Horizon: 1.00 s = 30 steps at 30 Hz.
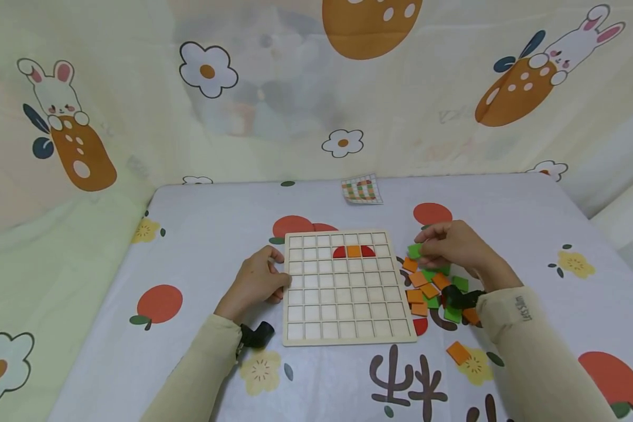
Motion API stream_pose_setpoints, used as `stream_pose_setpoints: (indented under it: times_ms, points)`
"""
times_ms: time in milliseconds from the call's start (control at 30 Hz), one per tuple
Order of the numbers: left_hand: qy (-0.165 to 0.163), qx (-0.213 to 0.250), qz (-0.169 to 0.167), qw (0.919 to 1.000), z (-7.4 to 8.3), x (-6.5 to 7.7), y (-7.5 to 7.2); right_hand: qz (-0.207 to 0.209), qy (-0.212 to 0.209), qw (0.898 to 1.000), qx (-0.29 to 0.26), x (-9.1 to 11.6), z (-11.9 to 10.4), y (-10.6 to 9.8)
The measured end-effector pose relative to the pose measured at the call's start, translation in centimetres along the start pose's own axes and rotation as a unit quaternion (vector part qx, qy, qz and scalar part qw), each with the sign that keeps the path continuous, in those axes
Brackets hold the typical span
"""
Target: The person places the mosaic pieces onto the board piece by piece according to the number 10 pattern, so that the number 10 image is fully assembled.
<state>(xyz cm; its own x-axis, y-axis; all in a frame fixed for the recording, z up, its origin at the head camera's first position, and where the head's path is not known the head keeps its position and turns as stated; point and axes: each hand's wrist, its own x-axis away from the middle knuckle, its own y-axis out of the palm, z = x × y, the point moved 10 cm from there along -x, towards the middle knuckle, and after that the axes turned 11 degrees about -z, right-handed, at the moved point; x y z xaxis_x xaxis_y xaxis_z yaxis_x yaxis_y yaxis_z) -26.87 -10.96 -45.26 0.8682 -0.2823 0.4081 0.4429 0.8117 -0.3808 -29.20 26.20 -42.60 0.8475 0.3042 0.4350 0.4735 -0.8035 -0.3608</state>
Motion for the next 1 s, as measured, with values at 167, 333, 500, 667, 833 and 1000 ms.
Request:
stream_pose_setpoints:
  times_ms: [167,333,500,667,833,1000]
  points:
    - [-0.001,0.001,-0.001,1.0000,0.1,0.0,0.0,0.010,0.001,0.999,-0.046,-0.4,0.0,0.9]
    - [0.002,0.002,-0.001,1.0000,0.1,0.0,0.1,-0.003,-0.011,0.997,-0.077,-0.6,-0.3,1.9]
    - [0.002,0.001,-0.001,1.0000,0.1,0.1,0.0,-0.015,-0.016,0.996,-0.091,-0.8,-0.8,2.7]
    - [0.000,0.002,0.001,1.0000,0.0,0.1,0.0,-0.016,-0.014,0.996,-0.081,-1.2,-1.1,3.3]
    - [0.000,0.002,0.001,1.0000,-0.1,0.0,0.0,-0.021,-0.014,0.996,-0.080,-1.4,-1.4,3.8]
    - [-0.001,0.003,0.000,1.0000,0.0,0.1,0.0,-0.027,-0.003,0.996,-0.087,-1.6,-1.7,4.4]
